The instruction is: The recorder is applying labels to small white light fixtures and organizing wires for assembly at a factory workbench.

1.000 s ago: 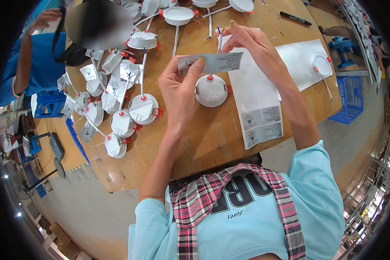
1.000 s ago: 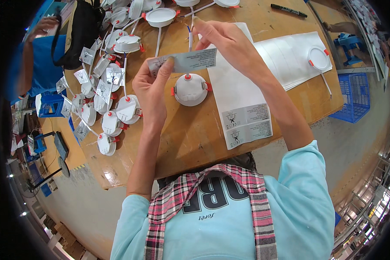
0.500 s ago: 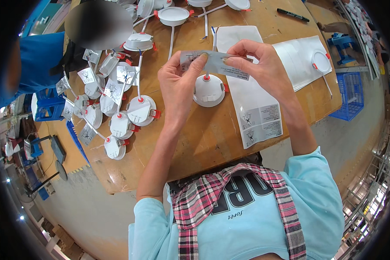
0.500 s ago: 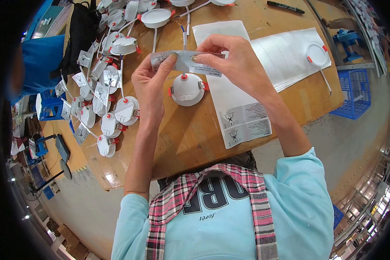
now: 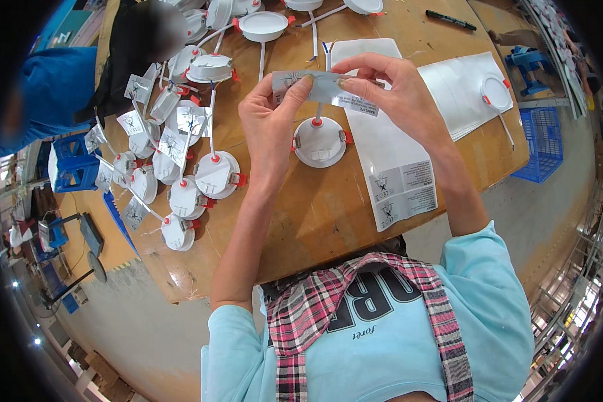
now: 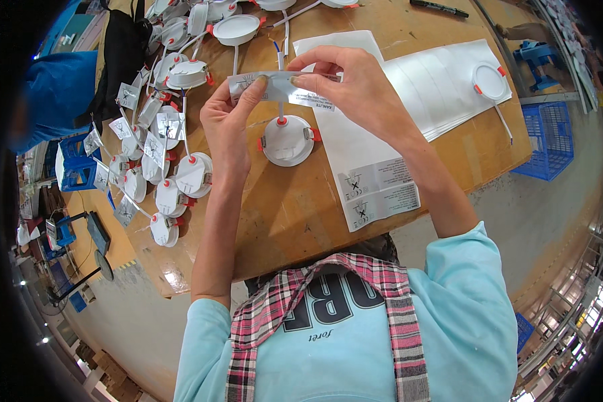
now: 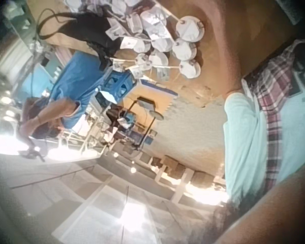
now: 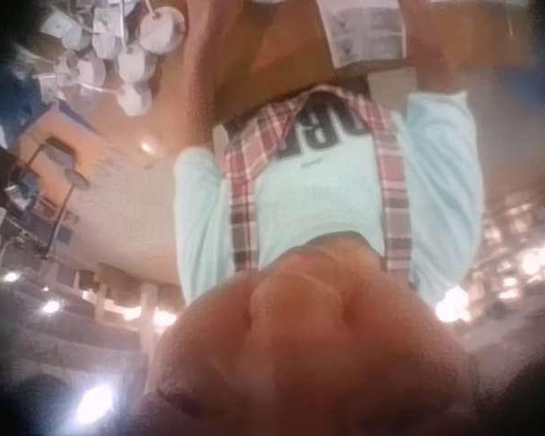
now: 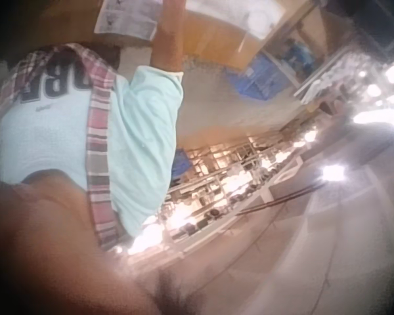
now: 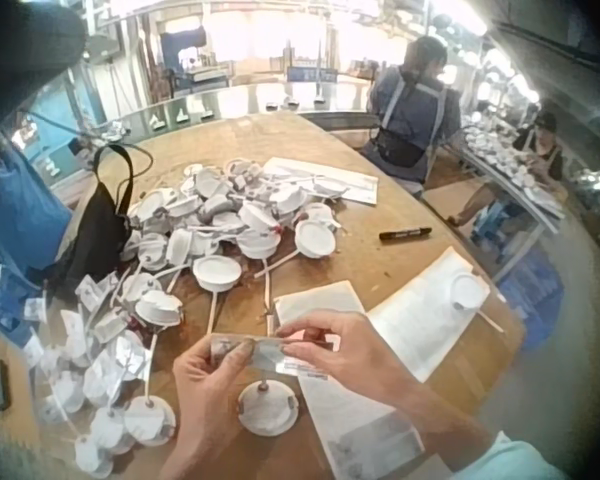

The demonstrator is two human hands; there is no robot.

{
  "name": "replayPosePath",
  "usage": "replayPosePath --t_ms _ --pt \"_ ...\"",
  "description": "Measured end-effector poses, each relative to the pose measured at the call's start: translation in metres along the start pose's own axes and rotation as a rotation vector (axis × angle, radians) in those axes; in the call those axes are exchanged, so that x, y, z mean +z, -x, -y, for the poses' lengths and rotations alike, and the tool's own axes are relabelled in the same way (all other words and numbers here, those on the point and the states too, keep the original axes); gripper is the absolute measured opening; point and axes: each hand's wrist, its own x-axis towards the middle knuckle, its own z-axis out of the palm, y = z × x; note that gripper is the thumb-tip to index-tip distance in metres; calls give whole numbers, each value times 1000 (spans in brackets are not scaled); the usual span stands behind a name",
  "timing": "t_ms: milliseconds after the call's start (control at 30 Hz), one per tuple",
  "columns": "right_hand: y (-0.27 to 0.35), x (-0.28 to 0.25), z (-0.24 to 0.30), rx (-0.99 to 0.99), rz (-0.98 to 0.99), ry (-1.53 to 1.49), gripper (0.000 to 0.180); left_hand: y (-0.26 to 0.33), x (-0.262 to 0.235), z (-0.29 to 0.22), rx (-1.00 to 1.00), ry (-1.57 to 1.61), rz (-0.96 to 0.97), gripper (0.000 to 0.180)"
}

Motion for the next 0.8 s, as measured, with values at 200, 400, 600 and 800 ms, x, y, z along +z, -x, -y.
replayPosePath --t_ms 200,400,600,800 --pt "0 0 0 -18 1 13 21 0 1 0 -9 0 2 13" --pt "-2 2 -6 -55 -10 18 20 -2 0 2 -6 34 12 14" --pt "-2 1 -8 -34 -3 13 20 -4 -1 9 -26 57 32 15" --pt "-2 2 -12 -44 -2 -46 20 -7 -5 12 -88 53 63 18"
